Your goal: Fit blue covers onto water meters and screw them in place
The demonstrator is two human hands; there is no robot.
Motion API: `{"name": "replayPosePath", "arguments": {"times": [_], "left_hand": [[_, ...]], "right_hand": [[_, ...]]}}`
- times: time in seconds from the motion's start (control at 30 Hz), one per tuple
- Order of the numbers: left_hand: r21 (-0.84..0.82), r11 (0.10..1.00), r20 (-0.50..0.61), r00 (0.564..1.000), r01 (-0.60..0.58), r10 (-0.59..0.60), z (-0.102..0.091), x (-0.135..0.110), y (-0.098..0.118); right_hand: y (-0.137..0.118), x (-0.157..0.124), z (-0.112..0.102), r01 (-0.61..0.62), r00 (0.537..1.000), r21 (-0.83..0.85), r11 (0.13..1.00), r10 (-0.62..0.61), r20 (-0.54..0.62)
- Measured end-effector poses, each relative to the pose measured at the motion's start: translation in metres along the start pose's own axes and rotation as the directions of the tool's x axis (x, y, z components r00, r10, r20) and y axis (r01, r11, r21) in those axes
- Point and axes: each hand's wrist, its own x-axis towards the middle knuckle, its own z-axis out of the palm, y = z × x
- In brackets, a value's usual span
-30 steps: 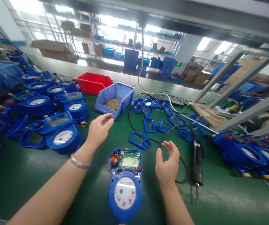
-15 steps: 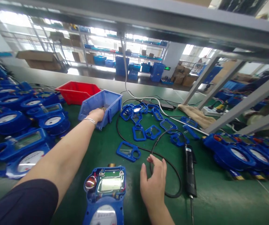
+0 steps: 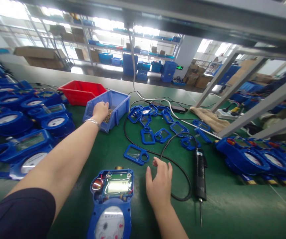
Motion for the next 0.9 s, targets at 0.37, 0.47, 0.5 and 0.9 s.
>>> {"name": "replayPosePath", "arguments": {"times": [0.37,0.47,0.5,0.9], "left_hand": [[-0.426,0.896,0.344,0.938,0.123,0.034,-0.003,-0.104,0.036],[-0.280,0.955,0.448,0.893,0.103,0.035,0.027,-0.124,0.023],[-0.222,0.972,0.466,0.884,0.080,0.033,0.035,-0.127,0.018],[0.185,0.948,0.431,0.888,-0.259,0.159,0.031,-0.139,0.003]], "right_hand": [[0.013,0.010,0.029,-0.129,0.905,-0.017,0.992,0.124,0.407],[0.013,0.011,0.031,-0.178,0.897,0.033,0.983,0.148,0.417],[0.012,0.012,0.031,-0.198,0.896,0.058,0.978,0.157,0.415],[0.019,0.017,0.026,-0.576,0.802,0.650,0.496,0.495,0.334]]}}
